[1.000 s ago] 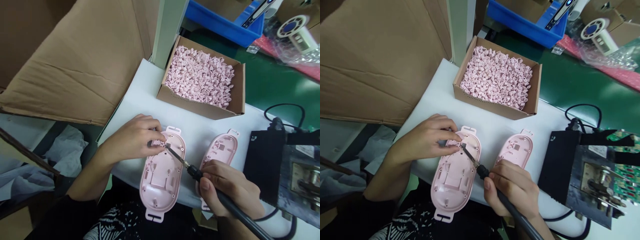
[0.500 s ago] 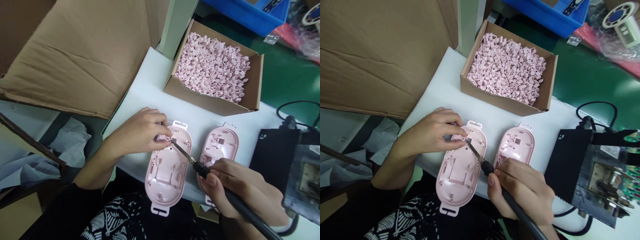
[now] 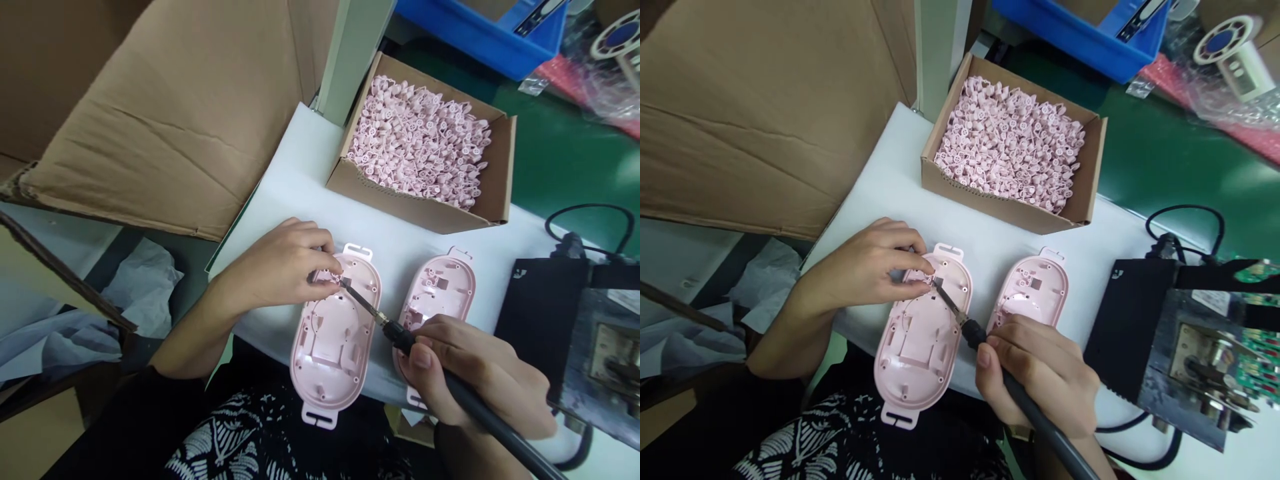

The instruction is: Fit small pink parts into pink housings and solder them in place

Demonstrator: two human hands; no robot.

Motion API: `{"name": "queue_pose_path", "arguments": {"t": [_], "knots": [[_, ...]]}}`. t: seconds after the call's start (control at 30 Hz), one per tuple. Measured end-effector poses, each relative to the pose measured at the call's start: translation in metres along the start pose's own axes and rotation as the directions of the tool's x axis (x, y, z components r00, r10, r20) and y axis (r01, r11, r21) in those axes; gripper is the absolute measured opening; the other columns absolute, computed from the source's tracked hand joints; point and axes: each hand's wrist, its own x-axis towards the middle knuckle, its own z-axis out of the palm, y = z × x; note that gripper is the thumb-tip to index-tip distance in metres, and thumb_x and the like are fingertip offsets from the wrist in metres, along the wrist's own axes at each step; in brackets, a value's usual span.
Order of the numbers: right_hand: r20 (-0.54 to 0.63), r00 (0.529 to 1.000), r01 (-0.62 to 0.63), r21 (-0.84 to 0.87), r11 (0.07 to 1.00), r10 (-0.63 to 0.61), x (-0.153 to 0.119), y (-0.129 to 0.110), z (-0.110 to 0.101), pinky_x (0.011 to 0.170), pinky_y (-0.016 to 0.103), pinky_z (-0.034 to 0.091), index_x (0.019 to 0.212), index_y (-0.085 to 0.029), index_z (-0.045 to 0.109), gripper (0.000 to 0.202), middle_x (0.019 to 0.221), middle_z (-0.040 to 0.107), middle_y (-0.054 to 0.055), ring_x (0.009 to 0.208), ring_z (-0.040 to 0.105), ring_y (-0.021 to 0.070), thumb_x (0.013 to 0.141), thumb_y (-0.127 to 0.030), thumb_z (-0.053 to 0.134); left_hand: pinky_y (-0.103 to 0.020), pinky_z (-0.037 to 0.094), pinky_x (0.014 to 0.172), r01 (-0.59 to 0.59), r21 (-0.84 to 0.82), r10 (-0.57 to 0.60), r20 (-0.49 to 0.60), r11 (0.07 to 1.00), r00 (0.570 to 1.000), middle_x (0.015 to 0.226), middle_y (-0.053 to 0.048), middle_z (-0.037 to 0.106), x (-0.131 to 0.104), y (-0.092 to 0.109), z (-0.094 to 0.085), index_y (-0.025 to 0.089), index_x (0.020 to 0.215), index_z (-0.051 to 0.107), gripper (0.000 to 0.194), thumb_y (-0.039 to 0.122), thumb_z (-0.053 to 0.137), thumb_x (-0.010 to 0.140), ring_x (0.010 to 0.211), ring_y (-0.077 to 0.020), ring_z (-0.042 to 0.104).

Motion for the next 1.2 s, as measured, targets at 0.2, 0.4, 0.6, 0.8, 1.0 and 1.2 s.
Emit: {"name": "queue_pose_path", "arguments": {"t": [0.2,0.4,0.6,0.8,1.0,1.2], "knots": [[-0.004,1.0,-0.015,0.002,1.0,0.015,0.001,0.001,-0.002,0.046,0.025,0.048,0.075,-0.014,0.062,0.024,0.065,0.058,0.0,0.055,0.057,0.0119,0.069,0.008,0.067,-0.033,0.043,0.092,-0.022,0.007,0.022,-0.017,1.0,1.0,0.096,-0.001,0.069,0.0,0.0,0.0,0.023,0.094,0.078,0.013,0.034,0.073,0.089,0.088,-0.0156,0.063],[0.019,0.999,0.027,0.047,0.999,-0.027,0.006,-0.002,-0.003,0.045,0.025,0.048,0.08,-0.015,0.062,0.025,0.064,0.061,0.0,0.052,0.058,0.0125,0.069,0.007,0.066,-0.035,0.044,0.092,-0.004,0.006,0.004,-0.006,1.0,1.0,0.095,-0.001,0.07,0.001,0.0,-0.001,0.024,0.093,0.078,0.012,0.034,0.073,0.088,0.088,-0.0156,0.063],[-0.294,0.943,-0.236,-0.263,0.935,0.156,0.004,-0.001,-0.048,0.045,0.026,0.042,0.08,-0.02,0.068,0.006,0.065,0.066,-0.001,0.05,0.057,0.0119,0.083,-0.02,0.072,-0.036,0.048,0.099,0.014,-0.045,-0.017,-0.06,0.999,0.998,0.116,-0.006,0.066,0.002,0.001,-0.005,0.023,0.102,0.076,0.016,0.034,0.068,0.093,0.11,-0.0192,0.06],[-0.245,0.943,-0.313,-0.424,0.85,0.225,0.002,0.016,-0.101,0.043,0.024,0.04,0.068,-0.021,0.067,0.022,0.057,0.067,-0.002,0.045,0.058,0.0108,0.083,-0.033,0.077,-0.042,0.048,0.102,-0.09,0.104,0.098,-0.072,0.991,0.993,0.122,-0.007,0.066,0.042,0.042,-0.007,0.022,0.111,0.073,0.026,0.041,0.061,0.097,0.115,-0.0229,0.06],[-0.247,0.911,-0.391,-0.258,0.884,0.331,-0.004,0.03,-0.101,0.044,0.024,0.042,0.066,-0.019,0.067,0.025,0.056,0.067,-0.001,0.045,0.059,0.0115,0.086,-0.032,0.074,-0.037,0.051,0.081,-0.145,0.292,0.076,0.235,0.945,0.969,0.111,-0.01,0.071,0.11,0.075,0.023,0.017,0.112,0.072,0.031,0.041,0.063,0.094,0.102,-0.0271,0.065],[-0.254,0.898,-0.422,-0.269,0.865,0.359,-0.002,0.031,-0.102,0.042,0.023,0.04,0.062,-0.019,0.064,0.029,0.051,0.064,-0.002,0.043,0.056,0.0102,0.087,-0.031,0.072,-0.034,0.05,0.08,-0.111,0.17,0.055,0.302,0.979,0.952,0.111,-0.007,0.073,0.118,0.055,0.037,0.02,0.092,0.078,0.019,0.035,0.065,0.092,0.103,-0.0246,0.067]]}}
